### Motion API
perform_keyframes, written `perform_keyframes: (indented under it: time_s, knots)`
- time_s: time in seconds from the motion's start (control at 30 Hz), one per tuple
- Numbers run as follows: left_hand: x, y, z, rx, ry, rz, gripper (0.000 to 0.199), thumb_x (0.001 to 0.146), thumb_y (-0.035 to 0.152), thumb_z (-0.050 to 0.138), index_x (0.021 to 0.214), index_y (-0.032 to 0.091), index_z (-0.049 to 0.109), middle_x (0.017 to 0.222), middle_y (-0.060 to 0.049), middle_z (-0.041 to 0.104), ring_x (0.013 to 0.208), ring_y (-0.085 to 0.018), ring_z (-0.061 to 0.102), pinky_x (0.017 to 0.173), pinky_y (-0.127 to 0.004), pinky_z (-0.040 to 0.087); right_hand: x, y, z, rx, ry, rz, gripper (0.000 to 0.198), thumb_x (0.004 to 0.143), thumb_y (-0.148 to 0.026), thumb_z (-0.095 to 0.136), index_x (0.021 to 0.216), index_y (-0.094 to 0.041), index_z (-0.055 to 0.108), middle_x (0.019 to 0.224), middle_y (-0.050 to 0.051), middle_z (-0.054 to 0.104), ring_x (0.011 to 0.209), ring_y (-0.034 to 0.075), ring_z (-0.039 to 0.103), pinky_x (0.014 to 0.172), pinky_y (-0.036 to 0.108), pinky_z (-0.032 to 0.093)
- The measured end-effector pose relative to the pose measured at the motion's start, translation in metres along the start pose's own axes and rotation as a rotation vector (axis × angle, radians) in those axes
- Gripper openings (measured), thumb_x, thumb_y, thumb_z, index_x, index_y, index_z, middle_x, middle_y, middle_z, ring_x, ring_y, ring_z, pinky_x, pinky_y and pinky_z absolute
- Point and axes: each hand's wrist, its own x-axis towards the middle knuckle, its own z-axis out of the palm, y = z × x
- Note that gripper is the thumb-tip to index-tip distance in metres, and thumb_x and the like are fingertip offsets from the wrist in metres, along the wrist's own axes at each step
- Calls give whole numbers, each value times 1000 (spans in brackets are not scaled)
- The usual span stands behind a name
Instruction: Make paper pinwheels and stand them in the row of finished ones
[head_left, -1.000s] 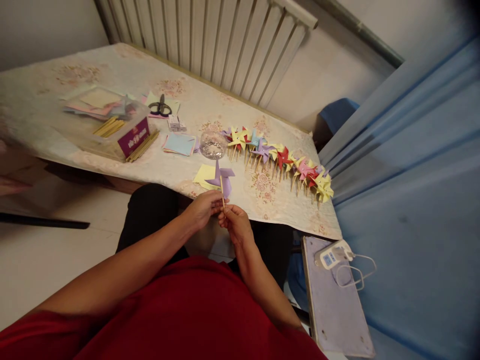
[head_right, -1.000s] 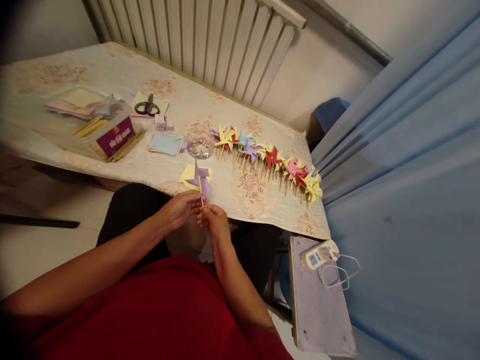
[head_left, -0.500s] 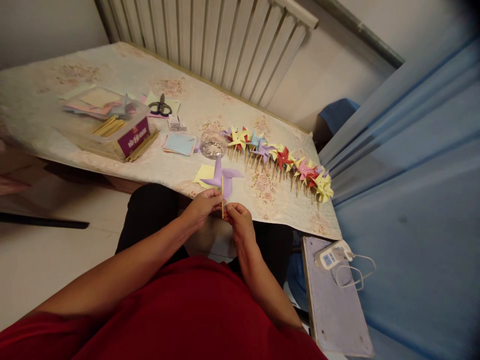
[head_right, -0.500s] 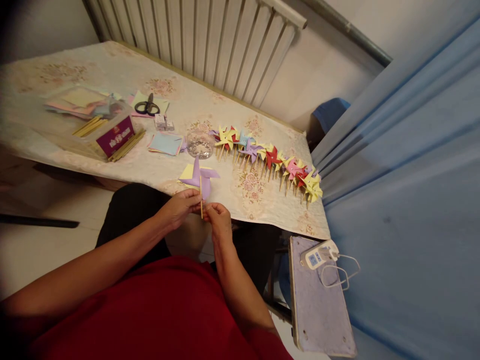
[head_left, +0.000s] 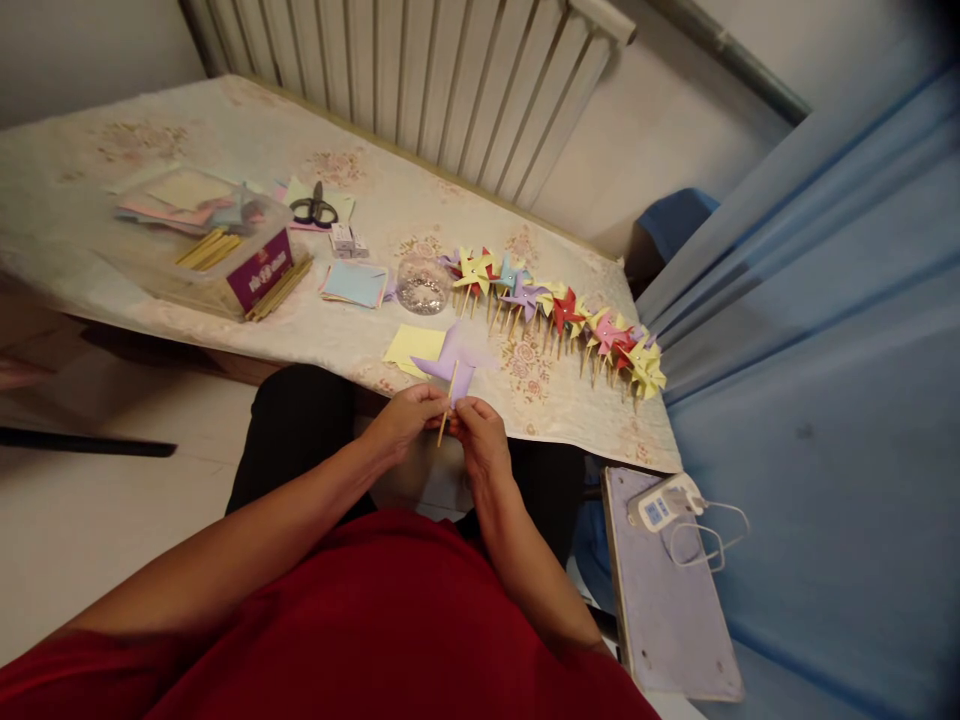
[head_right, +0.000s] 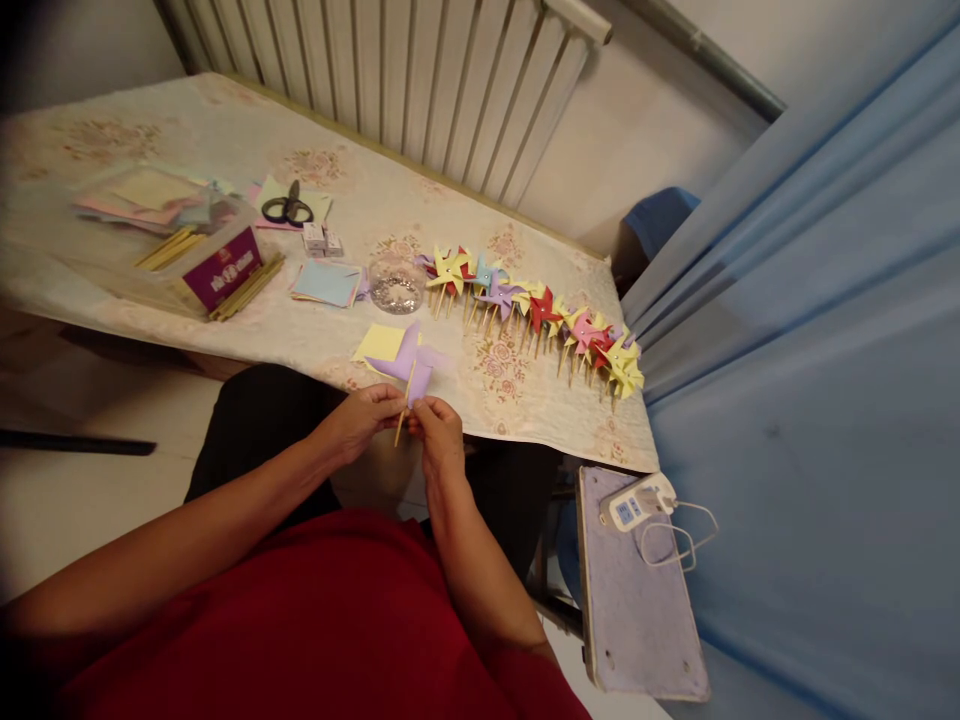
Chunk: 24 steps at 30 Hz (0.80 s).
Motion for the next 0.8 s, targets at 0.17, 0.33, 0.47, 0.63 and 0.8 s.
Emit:
perform_keyframes:
  time_s: [0.17, 0.33, 0.47, 0.63, 0.8]
  knots:
    - [1, -2, 0, 20, 13, 0, 32, 57, 33, 84, 67, 14, 60, 63, 0, 63, 60, -11, 56, 63, -25, 43, 2, 0, -1, -12, 19, -8, 25, 62, -37, 78, 70, -18, 65, 61, -4, 63, 53, 7, 51, 54, 21, 41]
    - [2, -3, 0, 36, 13, 2, 30, 57, 33, 82, 68, 15, 60, 62, 1, 61, 59, -10, 54, 62, -25, 42, 2, -2, -3, -11, 22, -14, 23, 63, -35, 77, 68, -18, 63, 60, -3, 65, 53, 8, 54, 53, 19, 43]
    - [2, -3, -1, 55, 12, 20, 26, 59, 30, 79, 68, 15, 59, 61, 2, 59, 57, -9, 52, 61, -25, 40, 4, -4, -6, -11, 19, -11, 23, 64, -34, 77, 69, -17, 62, 60, -2, 66, 51, 8, 56, 50, 19, 44]
    - [2, -4, -1, 57, 23, 10, 24, 59, 28, 78, 68, 15, 59, 62, 2, 60, 58, -10, 53, 62, -25, 41, 6, -5, -11, 0, -7, 4, 21, 65, -30, 78, 72, -17, 63, 62, -1, 68, 50, 8, 57, 48, 19, 47]
    - [1, -2, 0, 43, 23, 3, 24, 58, 27, 78, 69, 15, 60, 64, 1, 62, 60, -10, 55, 64, -25, 43, 5, -6, -13, 57, -42, 20, 19, 62, -25, 78, 72, -16, 65, 63, 1, 69, 52, 8, 60, 50, 18, 49]
